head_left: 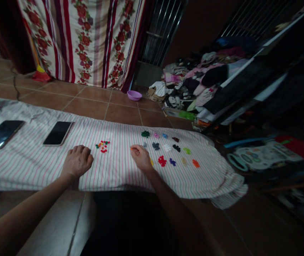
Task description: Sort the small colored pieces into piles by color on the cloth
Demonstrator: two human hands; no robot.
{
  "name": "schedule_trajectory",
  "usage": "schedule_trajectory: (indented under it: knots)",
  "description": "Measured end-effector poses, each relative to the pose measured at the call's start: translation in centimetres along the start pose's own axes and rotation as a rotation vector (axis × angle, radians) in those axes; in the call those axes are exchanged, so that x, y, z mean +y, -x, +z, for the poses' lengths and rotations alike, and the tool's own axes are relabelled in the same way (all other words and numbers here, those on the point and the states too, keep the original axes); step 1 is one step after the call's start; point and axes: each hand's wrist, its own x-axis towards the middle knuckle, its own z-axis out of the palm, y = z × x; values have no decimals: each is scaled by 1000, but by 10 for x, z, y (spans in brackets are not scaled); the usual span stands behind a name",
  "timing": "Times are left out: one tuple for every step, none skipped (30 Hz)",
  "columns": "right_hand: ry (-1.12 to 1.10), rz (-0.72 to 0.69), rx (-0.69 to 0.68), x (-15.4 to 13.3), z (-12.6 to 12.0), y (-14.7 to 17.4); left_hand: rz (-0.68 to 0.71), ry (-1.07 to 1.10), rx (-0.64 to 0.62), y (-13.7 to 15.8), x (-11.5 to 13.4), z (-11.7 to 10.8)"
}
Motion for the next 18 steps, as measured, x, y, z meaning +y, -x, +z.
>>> schedule_trajectory:
  knots:
    - [0,10,14,3,-7,1,0,-4,-3,0,0,0]
    - [4,21,29,6,-15,2,-1,-8,-8,0,0,0]
    - [11,32,45,9,-23,4,0,-11,-13,0,-1,-1]
    - [21,44,66,13,-31,6,2,-13,-17,1,-1,-1]
    - [32,56,88,17,-40,8,6,-15,-21,1,-1,-1]
    - [44,70,115,22,-49,11,7,-17,-24,1,-1,-2]
    - [56,86,144,27,-57,13,6,-19,-26,1,-1,-2]
    - [69,101,172,32,-66,16,7,-21,-26,1,-1,-2]
    - [78,116,199,38,-74,20,8,-23,-25,1,-1,-2]
    - [85,133,228,44,-83,23,9,-25,-25,1,-1,-2]
    - [89,150,256,50,-92,26,12,-25,-26,1,-1,-2]
    - [92,167,284,56,-100,30,15,-24,-27,1,-1,-2]
    - [98,182,311,62,-109,33,17,-22,-28,2,-1,-3]
    - [109,194,338,68,-118,37,17,-17,-31,2,-1,-3]
    - [125,202,361,74,-127,40,15,-9,-32,2,-1,-3]
    - [142,208,380,80,-136,43,14,1,-31,2,-1,-2]
    - [158,218,395,86,-145,46,15,12,-28,1,-2,-2]
    - [173,233,410,92,-153,49,17,21,-28,1,-2,-1]
